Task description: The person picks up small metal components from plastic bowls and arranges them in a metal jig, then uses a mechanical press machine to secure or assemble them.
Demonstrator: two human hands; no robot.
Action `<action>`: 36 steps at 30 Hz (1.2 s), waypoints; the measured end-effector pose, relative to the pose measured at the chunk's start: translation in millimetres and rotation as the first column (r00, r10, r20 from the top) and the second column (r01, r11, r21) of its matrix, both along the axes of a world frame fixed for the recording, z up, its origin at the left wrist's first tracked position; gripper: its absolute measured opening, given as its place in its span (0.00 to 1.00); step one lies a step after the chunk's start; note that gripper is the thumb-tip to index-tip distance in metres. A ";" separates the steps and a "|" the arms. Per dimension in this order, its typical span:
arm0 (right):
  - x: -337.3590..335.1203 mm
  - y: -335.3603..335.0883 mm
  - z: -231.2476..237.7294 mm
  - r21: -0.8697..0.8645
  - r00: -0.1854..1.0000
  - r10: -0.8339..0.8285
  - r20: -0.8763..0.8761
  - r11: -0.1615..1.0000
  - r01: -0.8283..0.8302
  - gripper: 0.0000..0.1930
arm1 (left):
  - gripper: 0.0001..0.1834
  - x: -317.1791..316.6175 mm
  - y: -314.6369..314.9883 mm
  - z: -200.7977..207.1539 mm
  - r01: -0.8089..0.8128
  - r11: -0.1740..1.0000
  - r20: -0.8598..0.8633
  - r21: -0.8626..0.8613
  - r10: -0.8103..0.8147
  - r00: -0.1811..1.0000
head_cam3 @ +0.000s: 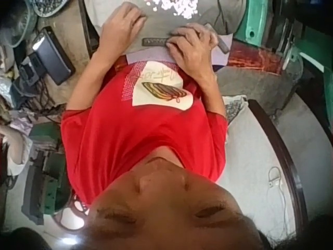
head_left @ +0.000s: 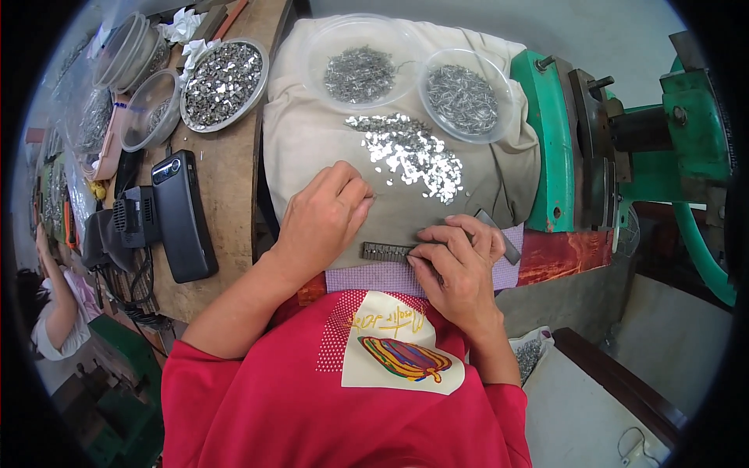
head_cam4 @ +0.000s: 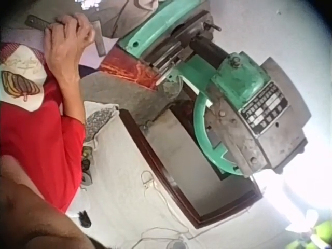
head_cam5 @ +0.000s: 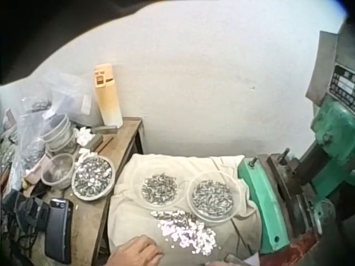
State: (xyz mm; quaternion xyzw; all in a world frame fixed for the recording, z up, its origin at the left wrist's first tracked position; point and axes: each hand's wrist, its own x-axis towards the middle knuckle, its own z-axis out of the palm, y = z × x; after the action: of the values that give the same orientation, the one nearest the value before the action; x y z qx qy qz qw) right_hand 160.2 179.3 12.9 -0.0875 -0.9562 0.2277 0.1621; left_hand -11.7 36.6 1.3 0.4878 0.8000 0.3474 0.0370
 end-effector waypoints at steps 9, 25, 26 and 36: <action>-17.7 28.2 -1.9 0.045 0.993 -0.090 -0.070 0.995 0.094 0.07 | 0.07 11.3 -5.1 10.8 0.059 0.998 0.137 -0.011 -0.057 0.989; -47.3 44.4 1.4 0.121 0.999 0.054 0.006 0.991 -0.055 0.07 | 0.09 45.4 9.4 3.0 0.244 0.969 0.082 0.027 -0.246 0.966; -46.7 44.4 0.6 0.118 0.998 0.062 0.000 0.991 -0.062 0.07 | 0.09 46.1 9.0 1.7 0.234 0.972 0.067 0.020 -0.235 0.970; -42.8 36.6 8.9 0.124 0.997 0.044 0.068 0.991 -0.052 0.07 | 0.07 58.7 7.5 -10.0 0.205 0.977 0.021 0.065 -0.206 0.978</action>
State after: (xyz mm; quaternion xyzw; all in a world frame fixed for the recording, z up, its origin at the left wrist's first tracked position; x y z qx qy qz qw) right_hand 117.4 215.9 21.8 -0.0614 -0.9752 0.1681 0.1305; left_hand 47.0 44.0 -8.7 0.5640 0.7335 0.3731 0.0684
